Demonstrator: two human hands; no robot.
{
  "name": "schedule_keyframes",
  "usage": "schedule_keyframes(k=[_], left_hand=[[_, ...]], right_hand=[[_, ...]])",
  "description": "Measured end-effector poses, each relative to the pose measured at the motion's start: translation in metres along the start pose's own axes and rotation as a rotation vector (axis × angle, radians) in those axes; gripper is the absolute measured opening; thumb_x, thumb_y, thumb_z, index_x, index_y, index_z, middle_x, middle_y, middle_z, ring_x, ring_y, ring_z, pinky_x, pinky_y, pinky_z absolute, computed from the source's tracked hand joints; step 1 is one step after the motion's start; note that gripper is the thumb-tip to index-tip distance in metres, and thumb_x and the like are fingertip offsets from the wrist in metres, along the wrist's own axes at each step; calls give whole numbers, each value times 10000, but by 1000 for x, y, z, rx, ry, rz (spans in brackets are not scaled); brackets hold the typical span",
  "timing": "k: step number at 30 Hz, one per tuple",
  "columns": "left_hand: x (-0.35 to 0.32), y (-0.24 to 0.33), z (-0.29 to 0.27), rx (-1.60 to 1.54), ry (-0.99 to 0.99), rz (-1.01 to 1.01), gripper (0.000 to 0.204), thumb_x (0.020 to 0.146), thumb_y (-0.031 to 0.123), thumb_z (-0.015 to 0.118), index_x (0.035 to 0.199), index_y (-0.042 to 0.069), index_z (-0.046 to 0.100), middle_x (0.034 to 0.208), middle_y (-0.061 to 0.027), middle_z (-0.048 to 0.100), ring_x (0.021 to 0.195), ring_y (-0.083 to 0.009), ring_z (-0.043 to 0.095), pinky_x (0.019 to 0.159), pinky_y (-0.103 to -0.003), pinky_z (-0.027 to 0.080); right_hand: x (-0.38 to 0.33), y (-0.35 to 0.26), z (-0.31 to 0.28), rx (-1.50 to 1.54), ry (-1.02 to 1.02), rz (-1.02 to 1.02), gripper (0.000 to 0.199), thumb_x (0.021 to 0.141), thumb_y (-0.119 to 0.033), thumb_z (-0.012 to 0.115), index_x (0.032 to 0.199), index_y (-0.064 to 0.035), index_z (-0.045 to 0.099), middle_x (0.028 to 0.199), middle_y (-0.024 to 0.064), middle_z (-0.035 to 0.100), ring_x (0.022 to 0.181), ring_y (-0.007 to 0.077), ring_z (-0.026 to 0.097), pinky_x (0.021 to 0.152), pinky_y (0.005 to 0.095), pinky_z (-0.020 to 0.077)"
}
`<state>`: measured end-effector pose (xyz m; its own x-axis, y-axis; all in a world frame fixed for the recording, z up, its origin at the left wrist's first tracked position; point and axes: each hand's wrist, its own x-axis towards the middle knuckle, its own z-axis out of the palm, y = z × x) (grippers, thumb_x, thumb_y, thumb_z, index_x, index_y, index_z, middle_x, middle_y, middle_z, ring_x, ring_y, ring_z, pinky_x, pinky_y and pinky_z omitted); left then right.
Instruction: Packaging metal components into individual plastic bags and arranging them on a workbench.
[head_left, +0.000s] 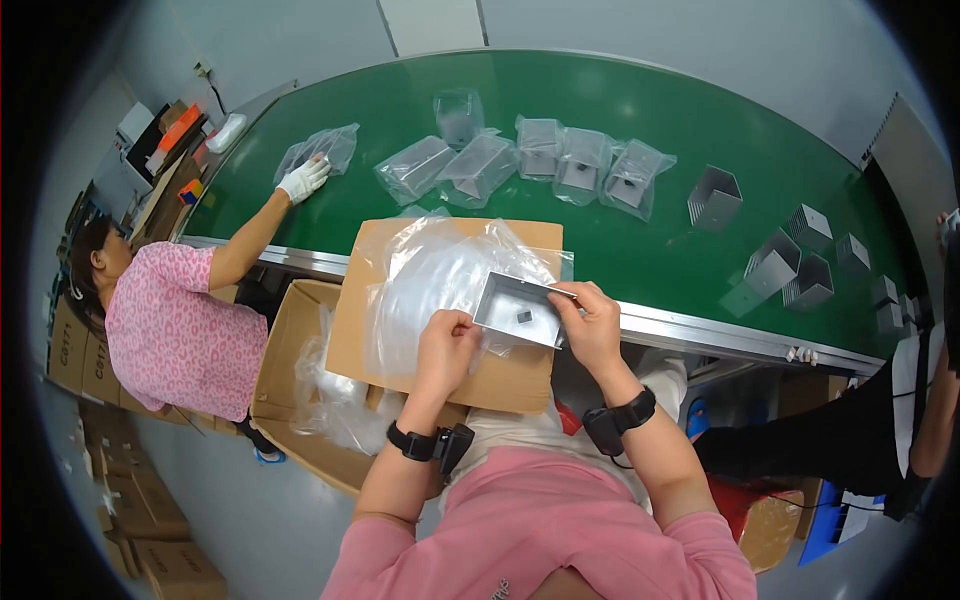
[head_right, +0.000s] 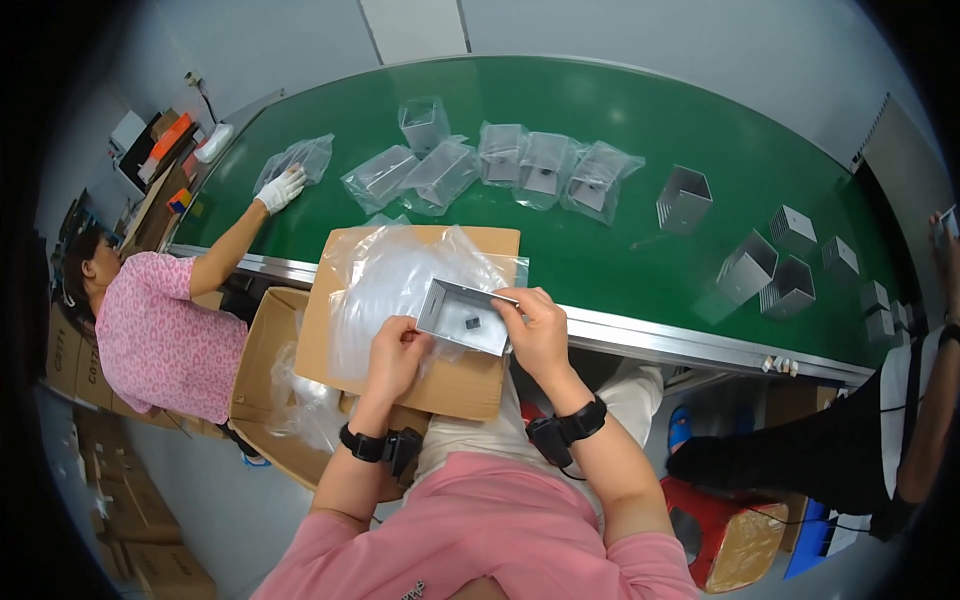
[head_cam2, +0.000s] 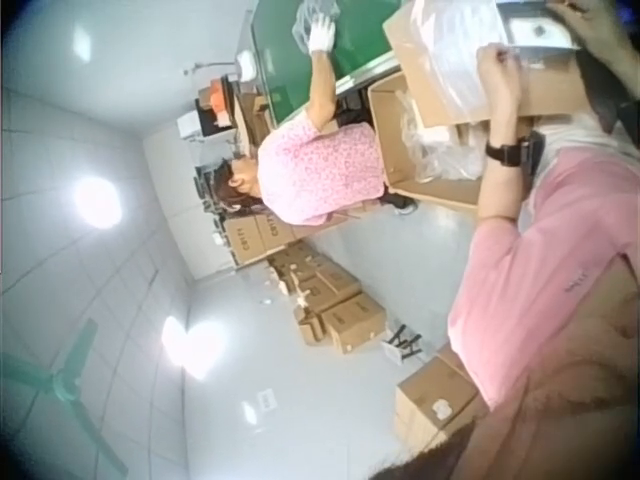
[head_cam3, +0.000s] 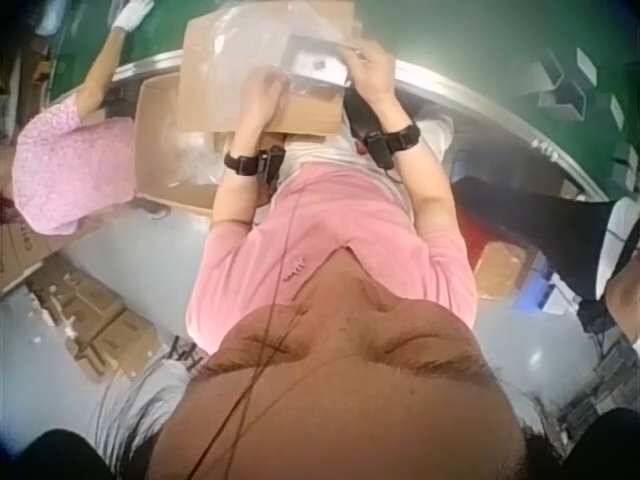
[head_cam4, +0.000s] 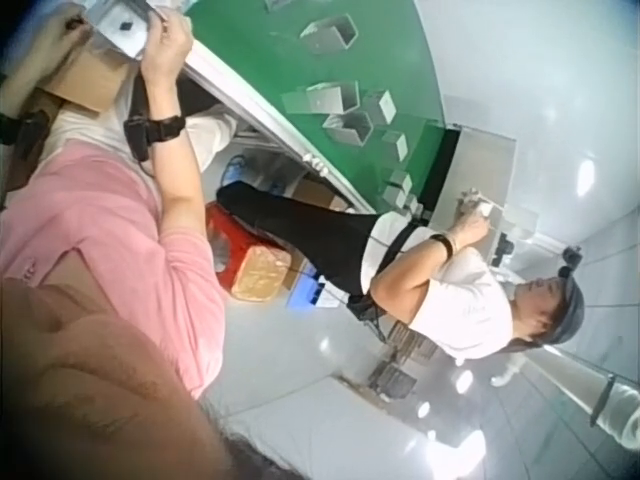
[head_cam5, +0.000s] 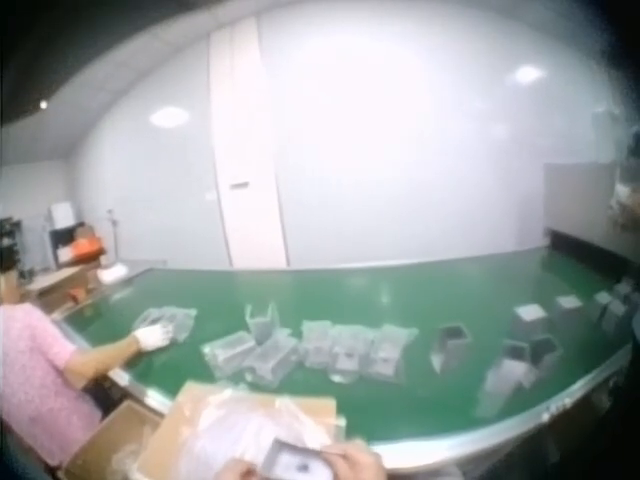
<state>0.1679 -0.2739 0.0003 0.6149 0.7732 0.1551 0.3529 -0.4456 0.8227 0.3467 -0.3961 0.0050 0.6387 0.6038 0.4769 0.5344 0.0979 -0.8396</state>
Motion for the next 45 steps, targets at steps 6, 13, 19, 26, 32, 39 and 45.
schedule_keyframes(k=[6,13,19,26,32,39,45], left_hand=[[0,-11,2,-114,18,-72,60,856,3,598,915,-7,594,837,-75,596,702,-146,589,651,-268,481],[2,0,-1,-392,7,-134,29,912,44,565,912,17,577,774,12,551,683,-57,499,619,-216,426],[-4,15,-4,-281,140,4,55,908,69,583,895,16,579,787,-7,559,711,-92,517,659,-235,432],[-14,45,-7,20,136,225,53,866,45,613,888,3,590,872,-99,584,670,-187,551,616,-279,455],[-18,51,-5,5,62,205,55,858,40,622,885,2,592,870,-104,585,669,-194,558,614,-294,463],[-26,52,7,-44,141,273,155,837,47,650,973,10,585,1018,-118,571,855,-221,560,706,-307,475],[-42,39,32,-118,129,243,701,824,161,689,1386,-21,311,1419,-218,323,1296,-341,347,1027,-398,345]], right_hand=[[-7,6,6,-7,-69,-84,100,790,-31,683,889,-21,689,819,105,685,751,240,624,665,311,498],[-6,13,1,22,-189,-146,114,794,-35,683,907,-18,685,833,104,685,759,237,621,665,319,493],[-7,7,-1,-46,-169,-221,127,790,-51,697,911,-18,682,827,107,680,715,233,606,626,313,482],[-13,7,-4,-107,-92,-266,87,795,-76,683,857,-21,657,801,110,663,729,285,614,665,355,500],[-10,1,-5,63,-449,-49,440,849,-110,650,1273,-42,552,858,95,547,747,247,542,694,320,466],[-17,9,6,87,-283,-221,344,903,-113,561,1217,18,513,1219,186,541,1114,311,538,926,373,437],[-15,-15,-1,166,-222,82,309,917,-125,539,1184,27,519,1146,233,584,1055,371,579,884,399,466]])
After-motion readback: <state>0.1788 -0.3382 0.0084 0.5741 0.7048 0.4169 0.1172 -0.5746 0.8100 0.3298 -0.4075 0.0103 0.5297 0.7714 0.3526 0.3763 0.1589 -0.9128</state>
